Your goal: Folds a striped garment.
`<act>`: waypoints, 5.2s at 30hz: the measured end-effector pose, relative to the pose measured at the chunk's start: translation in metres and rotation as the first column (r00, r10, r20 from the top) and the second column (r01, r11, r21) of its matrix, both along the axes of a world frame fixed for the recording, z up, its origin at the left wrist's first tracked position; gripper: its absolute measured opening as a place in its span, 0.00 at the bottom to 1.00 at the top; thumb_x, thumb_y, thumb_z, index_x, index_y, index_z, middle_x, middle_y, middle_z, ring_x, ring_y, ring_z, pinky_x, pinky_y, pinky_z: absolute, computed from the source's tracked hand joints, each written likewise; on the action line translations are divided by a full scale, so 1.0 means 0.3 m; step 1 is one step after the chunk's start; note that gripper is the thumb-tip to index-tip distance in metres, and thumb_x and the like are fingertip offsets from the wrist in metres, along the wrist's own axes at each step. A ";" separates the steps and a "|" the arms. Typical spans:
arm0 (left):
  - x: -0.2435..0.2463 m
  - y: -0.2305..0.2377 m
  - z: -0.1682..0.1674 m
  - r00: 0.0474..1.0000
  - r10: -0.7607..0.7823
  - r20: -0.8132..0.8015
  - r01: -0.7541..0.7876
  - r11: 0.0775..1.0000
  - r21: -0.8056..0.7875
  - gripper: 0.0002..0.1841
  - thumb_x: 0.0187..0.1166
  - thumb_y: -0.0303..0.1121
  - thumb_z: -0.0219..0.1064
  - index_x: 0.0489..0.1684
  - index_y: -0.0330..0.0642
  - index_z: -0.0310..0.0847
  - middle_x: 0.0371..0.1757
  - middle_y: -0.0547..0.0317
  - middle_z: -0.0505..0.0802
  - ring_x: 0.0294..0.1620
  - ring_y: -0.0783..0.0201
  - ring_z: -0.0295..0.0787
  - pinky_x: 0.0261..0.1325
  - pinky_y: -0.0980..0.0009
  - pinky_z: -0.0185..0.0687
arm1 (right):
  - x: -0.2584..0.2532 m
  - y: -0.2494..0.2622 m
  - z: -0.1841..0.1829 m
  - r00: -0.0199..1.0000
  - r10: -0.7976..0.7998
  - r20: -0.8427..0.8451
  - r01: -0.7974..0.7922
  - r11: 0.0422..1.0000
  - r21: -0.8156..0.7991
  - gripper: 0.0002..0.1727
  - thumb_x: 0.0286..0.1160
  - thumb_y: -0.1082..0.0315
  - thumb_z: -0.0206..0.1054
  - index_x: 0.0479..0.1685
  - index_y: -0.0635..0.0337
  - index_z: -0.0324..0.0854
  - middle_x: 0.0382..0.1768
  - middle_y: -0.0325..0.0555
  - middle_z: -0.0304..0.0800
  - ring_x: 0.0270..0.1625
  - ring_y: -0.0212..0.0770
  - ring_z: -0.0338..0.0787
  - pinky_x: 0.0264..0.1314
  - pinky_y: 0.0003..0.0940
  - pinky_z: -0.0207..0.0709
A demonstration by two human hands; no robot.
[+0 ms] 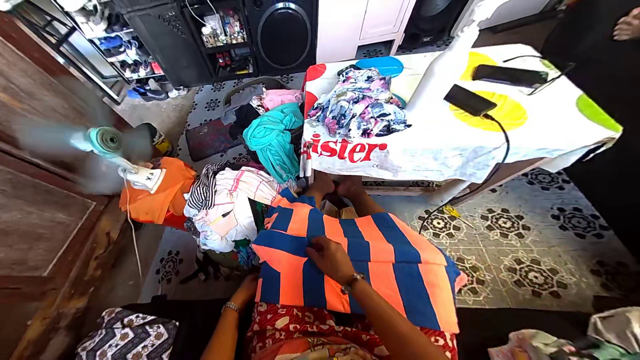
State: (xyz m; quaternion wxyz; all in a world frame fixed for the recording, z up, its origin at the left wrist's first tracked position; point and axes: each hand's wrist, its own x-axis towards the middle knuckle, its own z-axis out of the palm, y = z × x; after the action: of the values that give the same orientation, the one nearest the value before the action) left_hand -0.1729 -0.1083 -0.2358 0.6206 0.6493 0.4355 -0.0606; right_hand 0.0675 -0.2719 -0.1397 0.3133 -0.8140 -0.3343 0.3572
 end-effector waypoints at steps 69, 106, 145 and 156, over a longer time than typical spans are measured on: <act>0.075 0.071 0.151 0.836 0.514 0.192 -0.469 0.852 -0.234 0.16 0.91 0.35 0.55 0.65 0.36 0.81 0.49 0.51 0.93 0.44 0.62 0.90 0.47 0.65 0.87 | -0.239 -0.068 -0.065 0.759 -0.345 -0.552 0.491 0.860 0.138 0.20 0.85 0.63 0.66 0.69 0.65 0.74 0.37 0.50 0.82 0.32 0.39 0.84 0.35 0.36 0.82; -0.054 0.074 0.116 0.856 0.500 0.132 -0.494 0.866 -0.076 0.21 0.86 0.22 0.56 0.77 0.33 0.71 0.62 0.44 0.89 0.46 0.61 0.91 0.45 0.66 0.87 | -0.159 -0.225 -0.050 0.906 0.000 -0.424 0.106 0.969 0.224 0.16 0.79 0.76 0.64 0.64 0.67 0.83 0.55 0.53 0.89 0.49 0.40 0.91 0.54 0.35 0.86; 0.806 0.463 -0.020 1.000 0.013 0.025 -0.017 0.985 0.169 0.18 0.82 0.34 0.68 0.62 0.29 0.82 0.56 0.43 0.91 0.53 0.61 0.89 0.60 0.60 0.84 | 0.962 -0.377 -0.264 0.968 0.218 0.125 -0.105 0.802 -0.588 0.11 0.78 0.68 0.72 0.45 0.70 0.90 0.51 0.67 0.91 0.62 0.67 0.87 0.67 0.68 0.73; 0.424 0.461 0.325 0.582 0.153 0.799 -0.214 0.976 -0.031 0.10 0.79 0.25 0.62 0.49 0.48 0.86 0.49 0.63 0.96 0.55 0.65 0.92 0.65 0.60 0.87 | 0.786 -0.795 0.116 0.841 -0.282 0.461 0.239 0.959 0.150 0.10 0.62 0.83 0.79 0.40 0.77 0.86 0.49 0.73 0.89 0.58 0.74 0.86 0.64 0.75 0.73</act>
State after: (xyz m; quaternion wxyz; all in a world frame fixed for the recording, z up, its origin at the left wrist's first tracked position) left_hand -0.0457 0.0301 -0.1382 0.7296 0.5802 0.1795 0.3144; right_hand 0.3032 -0.5102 -0.1050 0.3016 -0.9002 -0.3027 0.0844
